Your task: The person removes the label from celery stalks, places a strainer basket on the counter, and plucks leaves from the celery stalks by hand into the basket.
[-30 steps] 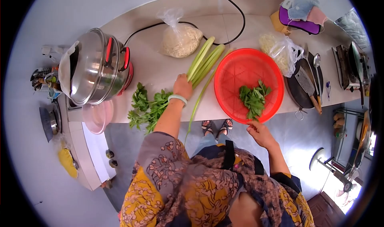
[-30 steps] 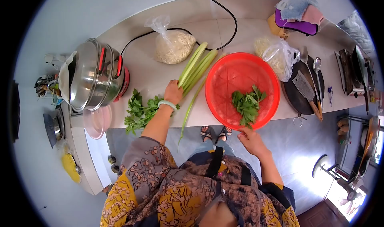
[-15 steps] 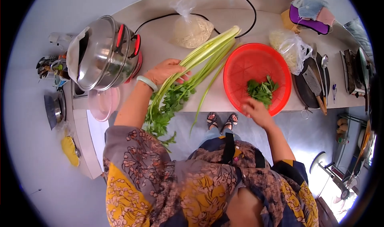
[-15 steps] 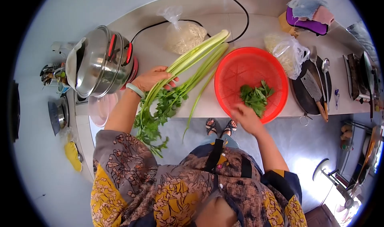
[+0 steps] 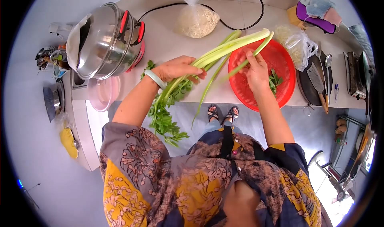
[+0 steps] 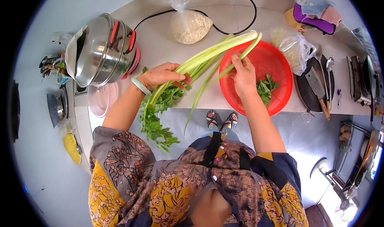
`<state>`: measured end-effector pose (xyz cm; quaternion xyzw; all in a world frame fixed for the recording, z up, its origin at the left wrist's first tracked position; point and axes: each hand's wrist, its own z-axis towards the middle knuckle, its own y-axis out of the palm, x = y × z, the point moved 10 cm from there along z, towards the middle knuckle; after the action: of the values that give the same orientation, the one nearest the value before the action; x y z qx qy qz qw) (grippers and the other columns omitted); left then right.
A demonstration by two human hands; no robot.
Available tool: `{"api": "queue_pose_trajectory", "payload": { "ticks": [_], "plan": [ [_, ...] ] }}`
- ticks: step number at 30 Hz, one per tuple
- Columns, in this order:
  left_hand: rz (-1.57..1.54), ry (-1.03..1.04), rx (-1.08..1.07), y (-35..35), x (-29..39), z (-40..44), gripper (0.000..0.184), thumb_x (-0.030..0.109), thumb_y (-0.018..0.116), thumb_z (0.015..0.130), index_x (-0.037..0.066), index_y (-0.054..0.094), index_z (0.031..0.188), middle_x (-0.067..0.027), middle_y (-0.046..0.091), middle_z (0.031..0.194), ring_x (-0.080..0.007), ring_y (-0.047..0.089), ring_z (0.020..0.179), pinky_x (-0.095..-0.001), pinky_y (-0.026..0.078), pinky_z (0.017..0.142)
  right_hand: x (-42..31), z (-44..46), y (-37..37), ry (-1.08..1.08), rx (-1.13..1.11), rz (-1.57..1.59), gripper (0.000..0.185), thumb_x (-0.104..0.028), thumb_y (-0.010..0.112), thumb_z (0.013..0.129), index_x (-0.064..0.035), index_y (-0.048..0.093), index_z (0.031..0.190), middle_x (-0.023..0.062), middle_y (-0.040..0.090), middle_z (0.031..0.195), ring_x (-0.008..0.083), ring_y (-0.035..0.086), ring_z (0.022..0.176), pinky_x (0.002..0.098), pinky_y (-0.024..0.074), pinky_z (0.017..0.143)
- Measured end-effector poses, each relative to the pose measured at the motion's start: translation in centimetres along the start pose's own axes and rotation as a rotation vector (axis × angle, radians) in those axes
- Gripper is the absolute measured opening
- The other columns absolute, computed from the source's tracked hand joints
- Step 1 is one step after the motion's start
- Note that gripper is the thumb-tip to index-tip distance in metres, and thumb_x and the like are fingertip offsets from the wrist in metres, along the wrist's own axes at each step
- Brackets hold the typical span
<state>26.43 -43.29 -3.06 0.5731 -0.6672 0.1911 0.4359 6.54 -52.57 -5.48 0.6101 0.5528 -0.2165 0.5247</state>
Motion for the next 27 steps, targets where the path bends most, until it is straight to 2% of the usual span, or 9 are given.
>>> {"api": "queue_pose_trajectory", "payload": {
  "ticks": [2, 4, 7, 15, 16, 19, 20, 22, 27],
  "plan": [
    [0.035, -0.104, -0.036, -2.0, -0.7, -0.8, 0.019, 0.019, 0.061, 0.091, 0.001, 0.057, 0.097, -0.0047, 0.061, 0.077, -0.0114, 0.056, 0.059, -0.0257, 0.047, 0.053, 0.1, -1.0, -1.4, 0.052, 0.061, -0.147, 0.025, -0.024, 0.052, 0.099, -0.005, 0.055, 0.115, 0.0024, 0.059, 0.079, 0.0095, 0.058, 0.068, 0.0207, 0.0389, 0.049],
    [0.18, -0.198, 0.051, -3.3, 0.3, -2.2, 0.017, 0.019, 0.061, 0.091, 0.005, 0.053, 0.09, 0.0014, 0.051, 0.064, -0.0057, 0.047, 0.047, -0.0221, 0.038, 0.043, 0.6, -1.6, -2.3, 0.069, 0.046, -0.252, 0.024, -0.023, 0.051, 0.099, -0.0054, 0.054, 0.115, 0.0024, 0.06, 0.079, 0.0095, 0.059, 0.067, 0.021, 0.0401, 0.05],
    [0.225, -0.19, 0.09, -4.7, 0.4, -2.5, 0.016, 0.019, 0.061, 0.091, 0.005, 0.053, 0.09, 0.0032, 0.049, 0.061, -0.0036, 0.043, 0.044, -0.0205, 0.032, 0.039, 1.8, -1.8, -2.6, 0.121, 0.006, -0.291, 0.017, -0.017, 0.05, 0.098, -0.0046, 0.053, 0.11, 0.0039, 0.062, 0.078, 0.0116, 0.06, 0.064, 0.0237, 0.0441, 0.051],
    [0.308, -0.17, 0.141, -5.6, 5.2, -4.3, 0.016, 0.02, 0.062, 0.091, 0.006, 0.053, 0.092, 0.0039, 0.048, 0.059, -0.0039, 0.041, 0.043, -0.0201, 0.031, 0.039, -4.8, 1.5, -5.7, -0.181, -0.012, -0.871, 0.016, -0.015, 0.051, 0.096, 0.0006, 0.054, 0.101, 0.0101, 0.061, 0.071, 0.0166, 0.063, 0.064, 0.0331, 0.05, 0.06],
    [0.308, -0.175, 0.136, -5.7, 5.3, -4.6, 0.017, 0.021, 0.063, 0.091, 0.006, 0.053, 0.091, 0.0037, 0.048, 0.059, -0.0041, 0.041, 0.043, -0.0203, 0.032, 0.04, -4.1, 2.2, -6.7, -0.162, -0.021, -0.956, 0.018, -0.017, 0.05, 0.096, -0.0006, 0.052, 0.103, 0.0165, 0.063, 0.076, 0.0284, 0.066, 0.069, 0.0418, 0.0513, 0.065],
    [0.38, -0.247, 0.141, -6.5, 5.9, -6.8, 0.018, 0.021, 0.064, 0.09, 0.006, 0.054, 0.091, 0.0033, 0.049, 0.059, -0.0041, 0.042, 0.043, -0.0206, 0.032, 0.04, -3.2, 2.4, -7.5, -0.314, -0.096, -1.5, 0.02, -0.019, 0.05, 0.095, -0.0022, 0.05, 0.106, 0.0222, 0.064, 0.082, 0.0394, 0.065, 0.078, 0.0507, 0.0495, 0.07],
    [0.428, -0.283, 0.147, -7.3, 5.8, -7.9, 0.018, 0.021, 0.064, 0.09, 0.005, 0.055, 0.091, 0.0033, 0.049, 0.059, -0.0041, 0.042, 0.043, -0.0206, 0.032, 0.04, -2.6, 2.6, -8.5, -0.247, -0.166, -1.594, 0.021, -0.02, 0.049, 0.095, -0.0037, 0.047, 0.108, 0.0253, 0.064, 0.087, 0.046, 0.061, 0.084, 0.0565, 0.046, 0.072],
    [0.427, -0.298, 0.208, -8.2, 6.8, -10.8, 0.019, 0.02, 0.064, 0.09, 0.004, 0.056, 0.096, 0.0031, 0.05, 0.059, -0.0041, 0.042, 0.042, -0.0201, 0.033, 0.04, -3.2, 2.6, -11.4, -0.236, -0.221, -1.759, 0.02, -0.018, 0.051, 0.094, -0.002, 0.05, 0.106, 0.0234, 0.064, 0.082, 0.0394, 0.065, 0.077, 0.0514, 0.0487, 0.068],
    [0.257, -0.197, 0.296, -9.9, 5.8, -15.6, 0.024, 0.02, 0.061, 0.09, 0.001, 0.057, 0.104, 0.0013, 0.05, 0.062, -0.0039, 0.042, 0.042, -0.0182, 0.033, 0.039, -6.1, 1.9, -11.3, 0.112, -0.105, -0.918, 0.017, -0.019, 0.052, 0.097, -0.0017, 0.052, 0.1, 0.0093, 0.061, 0.075, 0.0179, 0.064, 0.067, 0.031, 0.0475, 0.052]
  ]
}}
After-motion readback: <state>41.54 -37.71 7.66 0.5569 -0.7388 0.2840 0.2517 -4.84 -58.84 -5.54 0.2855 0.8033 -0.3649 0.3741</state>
